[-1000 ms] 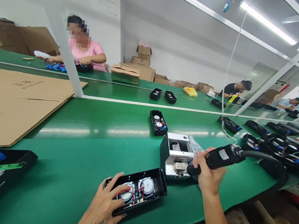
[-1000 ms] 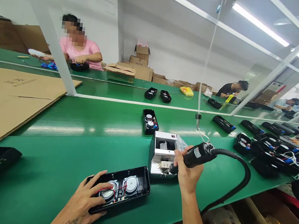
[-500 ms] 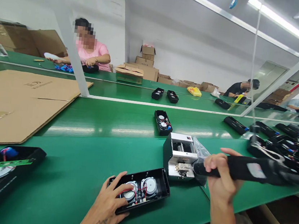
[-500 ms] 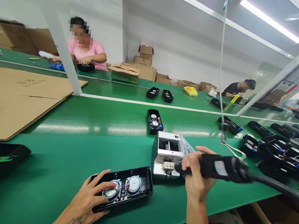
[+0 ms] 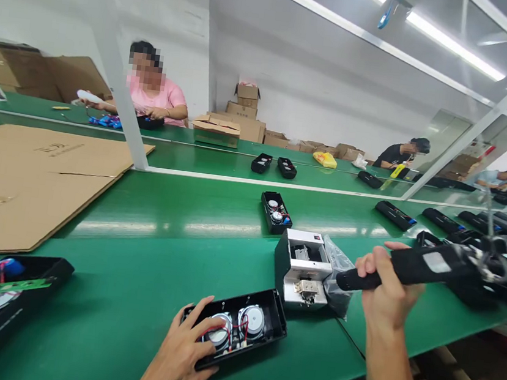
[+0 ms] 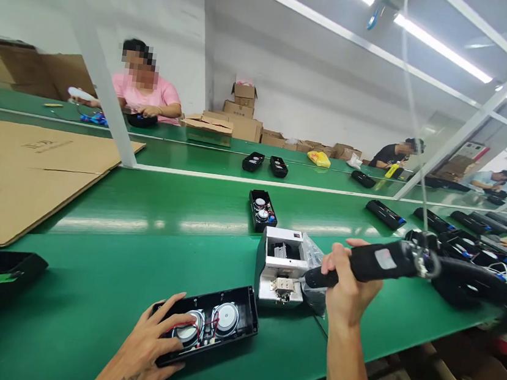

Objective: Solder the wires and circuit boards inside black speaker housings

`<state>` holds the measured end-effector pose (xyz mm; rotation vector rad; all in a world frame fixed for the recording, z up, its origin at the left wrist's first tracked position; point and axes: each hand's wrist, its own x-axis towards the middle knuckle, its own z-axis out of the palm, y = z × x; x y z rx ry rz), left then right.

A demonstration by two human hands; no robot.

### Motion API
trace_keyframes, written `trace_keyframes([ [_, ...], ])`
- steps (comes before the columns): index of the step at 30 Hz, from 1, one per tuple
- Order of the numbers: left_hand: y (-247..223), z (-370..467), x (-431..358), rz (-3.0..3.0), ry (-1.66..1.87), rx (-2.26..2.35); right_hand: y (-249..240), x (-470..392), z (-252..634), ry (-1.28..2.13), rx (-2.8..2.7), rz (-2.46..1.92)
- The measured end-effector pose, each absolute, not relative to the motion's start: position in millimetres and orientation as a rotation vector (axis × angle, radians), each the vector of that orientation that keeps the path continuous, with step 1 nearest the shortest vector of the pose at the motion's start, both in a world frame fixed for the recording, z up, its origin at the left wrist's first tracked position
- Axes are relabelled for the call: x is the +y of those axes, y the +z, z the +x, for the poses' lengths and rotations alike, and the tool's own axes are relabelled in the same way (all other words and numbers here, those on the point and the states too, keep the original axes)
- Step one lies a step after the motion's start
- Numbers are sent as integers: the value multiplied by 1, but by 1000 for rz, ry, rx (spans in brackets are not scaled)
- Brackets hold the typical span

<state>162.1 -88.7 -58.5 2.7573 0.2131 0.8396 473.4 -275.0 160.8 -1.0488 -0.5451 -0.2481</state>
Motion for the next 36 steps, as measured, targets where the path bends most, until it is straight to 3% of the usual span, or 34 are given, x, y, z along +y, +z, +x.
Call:
trace_keyframes([
  [9,-68,161,-86,2754,812,202,107,-261,463,-60,-608,-1285],
  [20,-47,160,-89,2735,696,217,94,-269,443,200,-726,-1497],
  [28,-23,158,-98,2694,502,290,98,-299,389,380,-691,-1208],
  [36,-18,158,-105,2649,434,327,111,-255,305,509,-883,-1004],
])
